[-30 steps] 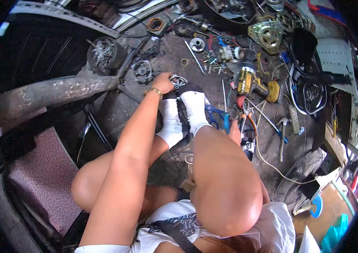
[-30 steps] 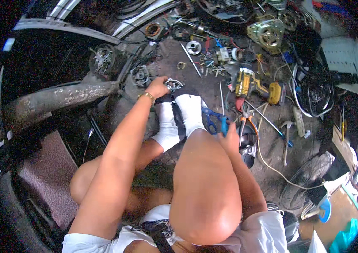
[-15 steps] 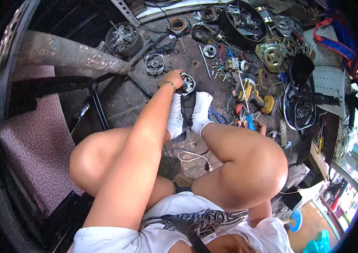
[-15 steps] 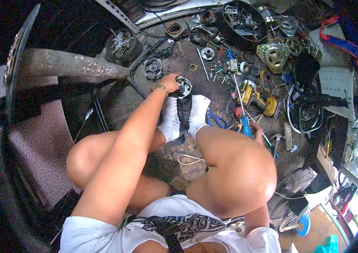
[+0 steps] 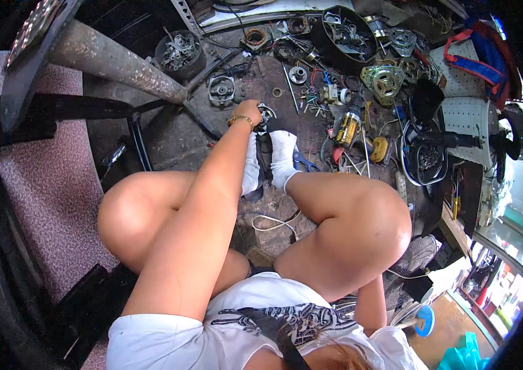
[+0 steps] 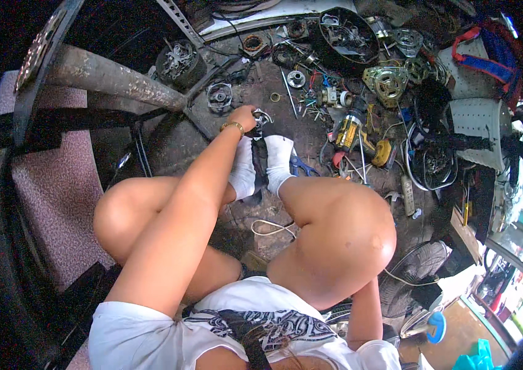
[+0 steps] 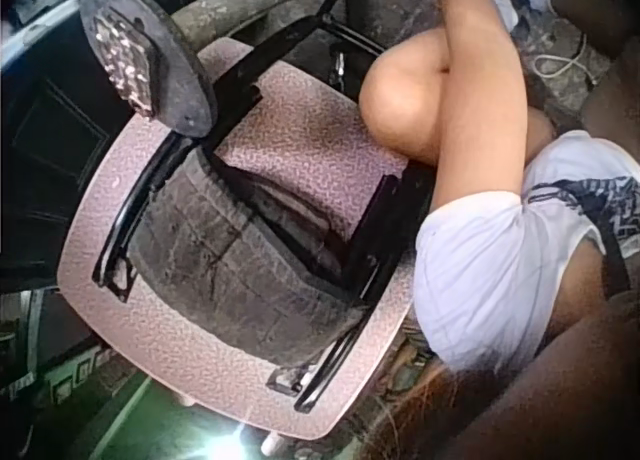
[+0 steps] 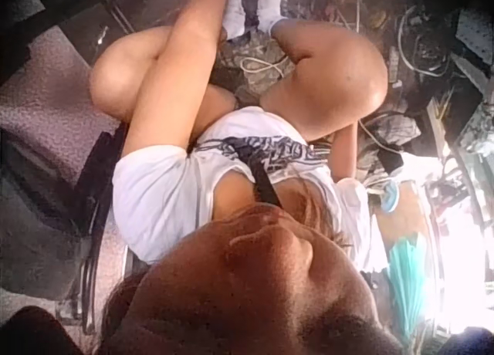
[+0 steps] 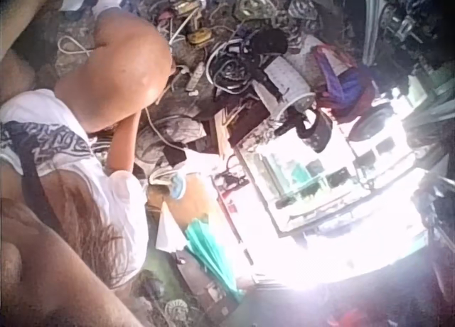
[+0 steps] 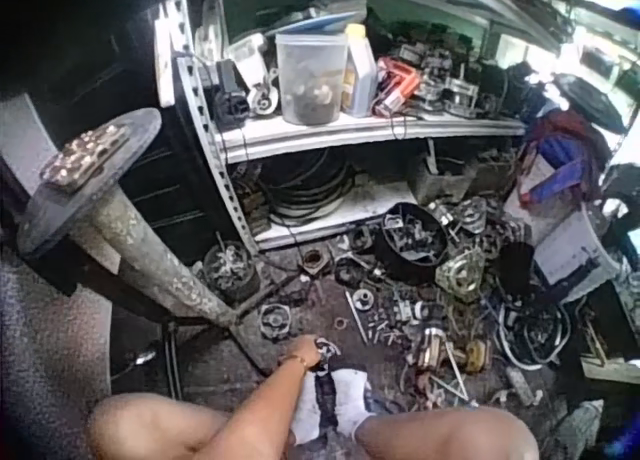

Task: The person works on small mechanical components, using a screwdriver, a hammer, and pliers to disassemble or adjust parts of a motor assembly while sitting on the floor among various tools and machine parts.

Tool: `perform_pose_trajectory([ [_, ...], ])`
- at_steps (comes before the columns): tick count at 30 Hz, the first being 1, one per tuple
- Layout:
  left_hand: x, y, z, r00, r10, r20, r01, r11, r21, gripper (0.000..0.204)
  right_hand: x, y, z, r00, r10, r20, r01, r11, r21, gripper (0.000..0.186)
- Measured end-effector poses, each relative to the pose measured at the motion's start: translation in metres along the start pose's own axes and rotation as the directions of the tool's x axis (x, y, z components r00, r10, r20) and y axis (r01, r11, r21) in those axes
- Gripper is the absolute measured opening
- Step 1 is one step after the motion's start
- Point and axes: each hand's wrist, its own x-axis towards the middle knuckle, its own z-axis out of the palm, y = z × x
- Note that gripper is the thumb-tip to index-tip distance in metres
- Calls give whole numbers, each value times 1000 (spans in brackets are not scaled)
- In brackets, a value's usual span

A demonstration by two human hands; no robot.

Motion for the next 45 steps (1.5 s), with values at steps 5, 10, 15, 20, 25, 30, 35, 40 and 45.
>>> perform_pose_trajectory([
  [5, -12, 10, 1, 998, 35, -60, -34, 999, 11, 33, -5, 0, -5, 1000, -2, -5, 2, 1000, -20, 40],
  [10, -10, 5, 0, 999, -2, -33, 2, 1000, -17, 35, -5, -5, -4, 1000, -12, -1, 12, 1000, -26, 39],
  [15, -5, 11, 3, 999, 53, 9, -53, 999, -13, 41, 11, -11, -12, 998, -60, 3, 60, 996, -65, 38],
  [20, 9, -16, -11, 988, 75, -134, -90, 990, -111, 44, 41, -69, 3, 957, -229, 179, 240, 970, -43, 28],
  [25, -8, 49, -71, 752, 442, -489, -613, 742, -273, 54, 89, -115, 7, 918, -328, 224, 348, 936, -58, 20],
  [30, -95, 171, -111, 571, 812, 119, -706, 560, -433, 83, 141, -167, 24, 902, -401, 158, 412, 910, -41, 40],
  [35, -90, 161, -130, 625, 773, -108, -733, 534, -420, 52, 156, -169, 14, 886, -354, 299, 190, 866, 462, 51],
  [40, -64, 127, -144, 738, 631, -241, -635, 527, -565, 35, 113, 17, 1, 999, 4, -52, -7, 999, -48, 26],
  [45, -57, 145, -136, 723, 672, -160, -648, 579, -496, 33, 18, 126, 45, 988, 155, 28, -124, 875, -469, 36],
])
